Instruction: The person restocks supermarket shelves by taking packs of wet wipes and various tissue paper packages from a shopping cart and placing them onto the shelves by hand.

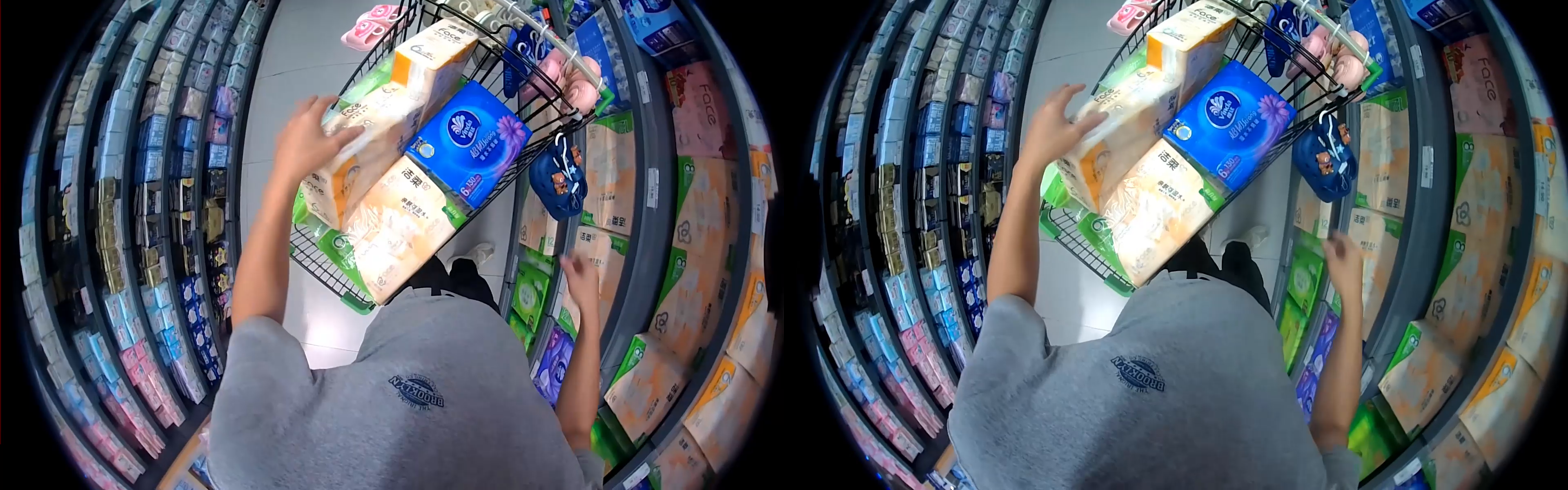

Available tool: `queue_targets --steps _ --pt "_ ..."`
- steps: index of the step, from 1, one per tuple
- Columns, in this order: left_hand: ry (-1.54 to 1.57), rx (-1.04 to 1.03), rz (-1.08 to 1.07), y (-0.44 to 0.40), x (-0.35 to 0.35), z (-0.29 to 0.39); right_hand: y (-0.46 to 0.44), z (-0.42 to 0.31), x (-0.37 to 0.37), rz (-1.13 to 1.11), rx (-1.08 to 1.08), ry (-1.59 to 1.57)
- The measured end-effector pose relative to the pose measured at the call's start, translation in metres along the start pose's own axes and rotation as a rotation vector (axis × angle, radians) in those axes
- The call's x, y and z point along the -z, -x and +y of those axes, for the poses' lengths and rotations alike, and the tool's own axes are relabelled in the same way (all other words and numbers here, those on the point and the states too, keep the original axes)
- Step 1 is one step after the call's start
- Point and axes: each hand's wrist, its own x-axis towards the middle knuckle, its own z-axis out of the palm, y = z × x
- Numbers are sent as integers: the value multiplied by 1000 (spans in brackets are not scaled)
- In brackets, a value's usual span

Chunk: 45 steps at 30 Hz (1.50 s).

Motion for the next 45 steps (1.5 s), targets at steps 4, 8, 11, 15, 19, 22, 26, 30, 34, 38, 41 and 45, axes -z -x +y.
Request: queue_targets --steps 4,8,11,15,19,22,26,30,34,38,41,45 --pt "-131 81 -570 -19 -14 18 -34 -150 -27 -27 215 -97" --pt "-415 -3 -744 -21 -25 26 -11 -208 -54 -262 375 -113" --pt "-263 51 -697 -18 -16 12 5 -164 -59 -282 458 51" --pt "-191 149 -663 -18 58 58 42 -60 -24 -118 37 41" --pt "-357 -130 -510 -12 144 114 107 62 -2 49 -343 -119" --pt "-498 -423 -492 -11 174 168 138 132 -26 -38 -344 -267" --pt "-428 -769 -441 0 168 253 121 27 -36 -155 -180 -280" --pt "-185 -1170 -269 18 188 344 93 -57 -4 -282 91 -414" --pt "399 -1393 -365 24 210 418 102 -104 78 188 400 -723" --pt "920 -1452 -314 23 191 486 146 -119 215 629 663 -1080" --pt "1092 -1446 -165 15 160 529 185 -116 282 1090 557 -711" --pt "1089 -1410 -147 20 124 580 210 -98 329 1442 574 -175"
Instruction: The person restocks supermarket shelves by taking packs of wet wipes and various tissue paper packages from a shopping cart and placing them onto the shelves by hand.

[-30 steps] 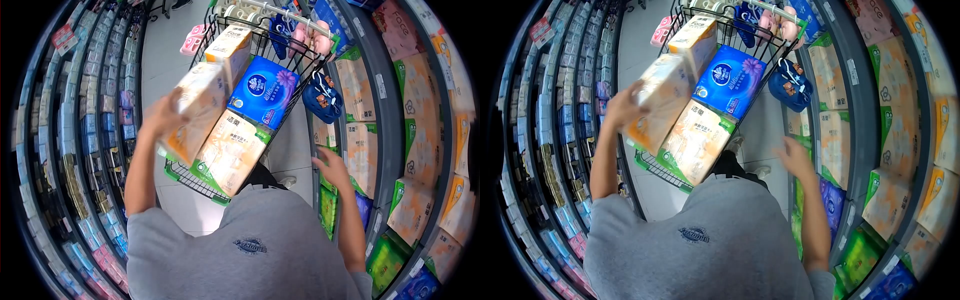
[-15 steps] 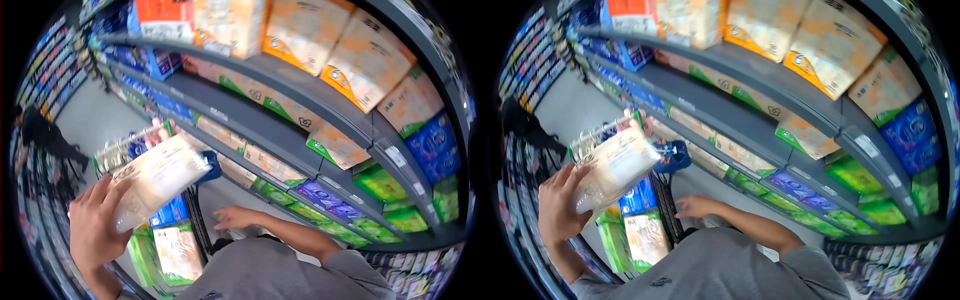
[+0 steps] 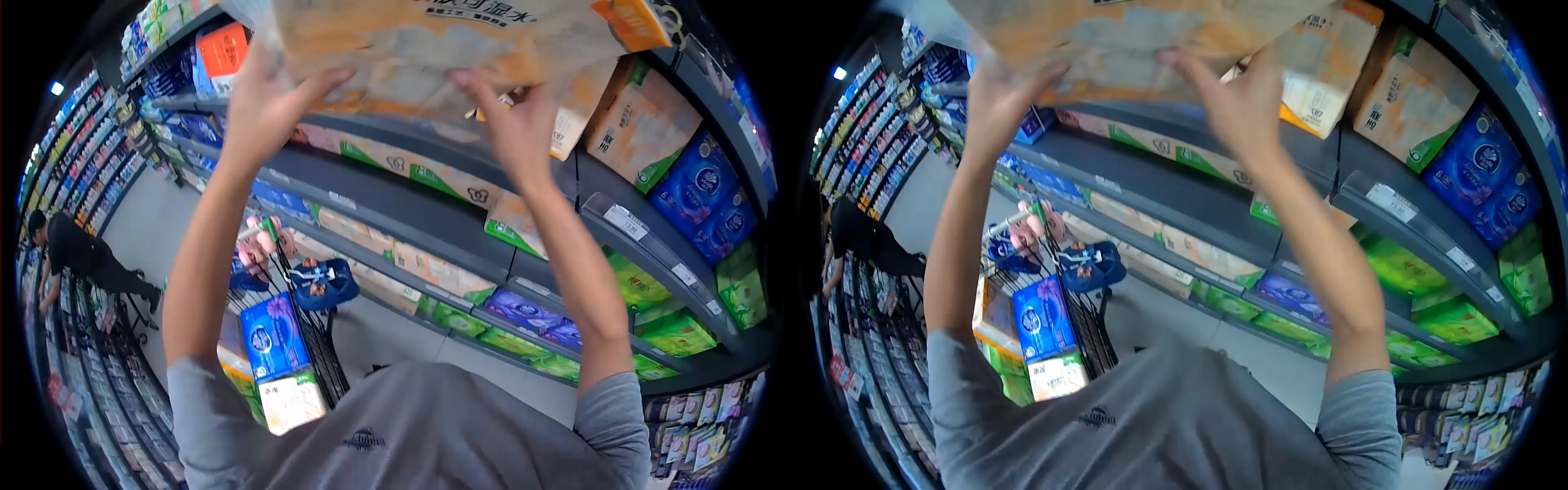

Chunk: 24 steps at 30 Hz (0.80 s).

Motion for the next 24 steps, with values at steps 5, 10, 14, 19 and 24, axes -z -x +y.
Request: queue_targets --steps 5,10,14,19,24 --pt "-1 2 57 -17 -66 -52 -6 16 15 -65 127 294" --pt "404 317 -44 -31 -89 -73 2 39 14 5 42 369" --pt "602 435 -45 -41 -100 -99 5 44 14 -47 -88 326" --pt "492 608 -81 -47 -109 -161 5 57 9 -139 -81 428" --pt "239 368 271 -40 -136 -152 -4 73 4 -118 -182 346"
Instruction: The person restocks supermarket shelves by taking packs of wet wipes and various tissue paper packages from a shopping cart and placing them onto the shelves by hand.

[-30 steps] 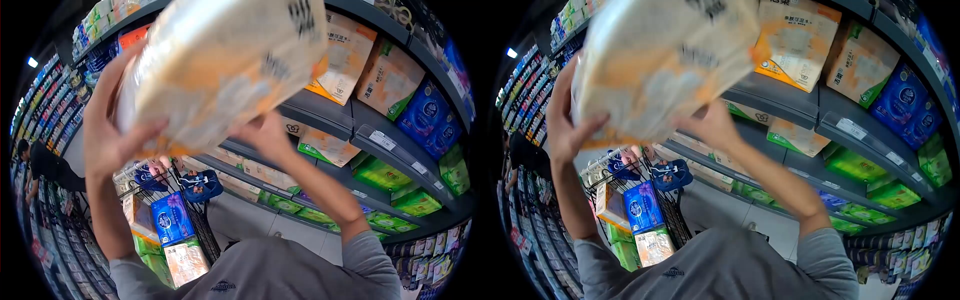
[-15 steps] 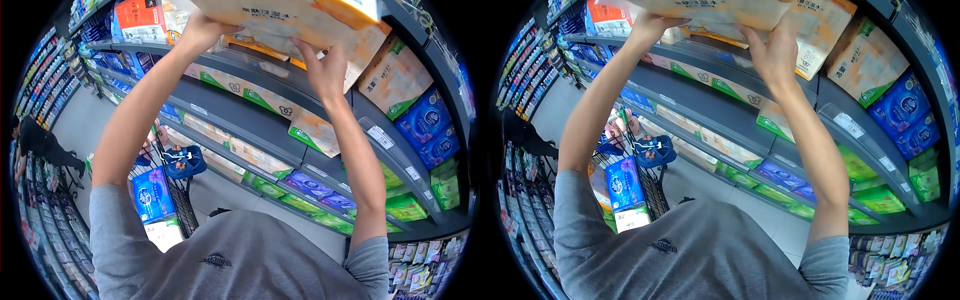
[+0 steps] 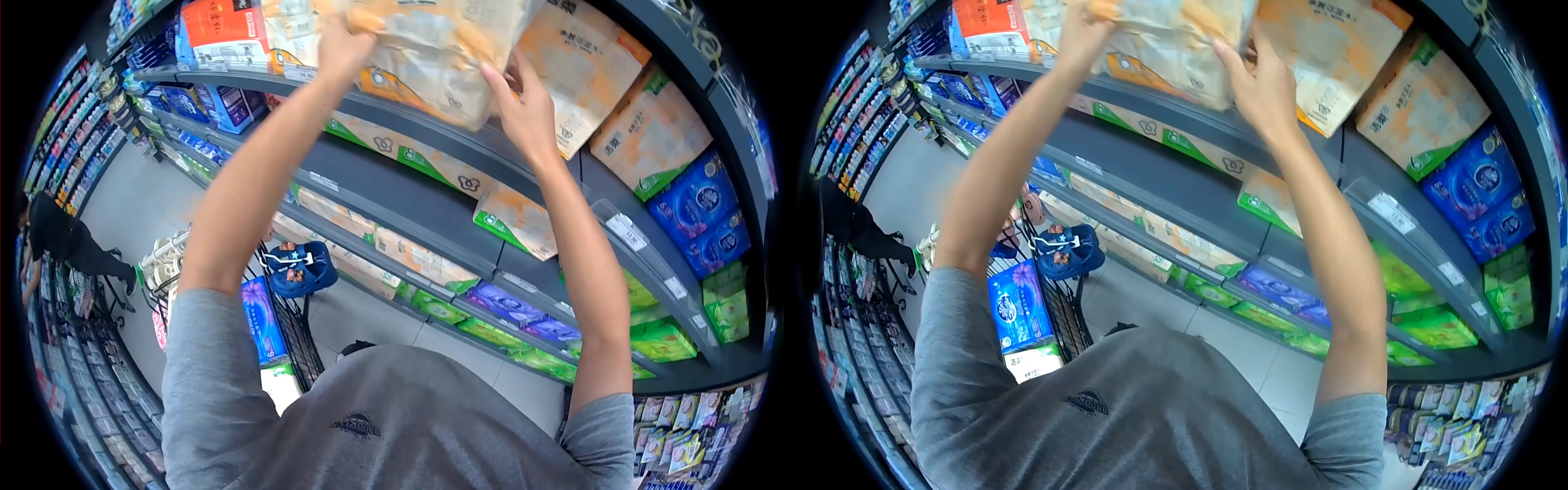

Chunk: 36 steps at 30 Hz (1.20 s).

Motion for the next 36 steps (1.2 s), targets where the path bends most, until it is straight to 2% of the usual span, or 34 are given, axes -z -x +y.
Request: queue_targets --steps 1,2,4,7,11,12,15,17,18,20,22,24,25,26,27,30,32,33,34,35,36 --pt "-136 36 86 7 -7 -7 -3 15 -2 15 -18 -18" --pt "-230 29 34 28 -5 12 -4 39 -5 -47 0 75" --pt "-266 -230 80 53 -19 -3 11 37 -6 -116 -83 239" --pt "-512 -205 -22 80 -24 3 11 28 -13 -181 -80 350" --pt "-559 -218 -19 74 -18 2 4 6 -23 -281 -127 461" --pt "-528 -168 -55 70 -12 3 1 6 -24 -280 -127 458" --pt "-546 -124 -120 68 -5 6 -10 15 -23 -336 -63 502" --pt "-609 -132 -150 73 2 8 -15 23 -10 -462 -122 479" --pt "-638 -207 -109 83 1 12 -10 18 -6 -355 -134 607" --pt "-622 -319 -67 101 0 19 8 12 -2 -12 50 585" --pt "-523 -394 -65 117 1 25 23 -1 2 147 303 436" --pt "-479 -377 -115 130 5 35 36 -21 -5 128 400 193" --pt "-464 -379 -99 136 3 32 44 -28 -11 85 391 41" --pt "-466 -396 -43 144 3 31 53 -34 -17 30 412 36" --pt "-431 -354 -91 151 4 29 63 -38 -22 -21 437 35" --pt "-375 -219 -48 186 17 14 112 -29 -59 -207 373 -93" --pt "-409 -57 -9 227 32 -6 169 11 -91 -311 114 -180" --pt "-433 -15 14 254 48 -16 206 45 -107 -435 -35 -173" --pt "-511 36 18 285 67 -32 252 66 -121 -439 -146 -162" --pt "-572 107 21 315 92 -33 316 138 -130 -684 -257 -121" --pt "-621 206 25 348 119 -43 383 182 -122 -953 -393 95"
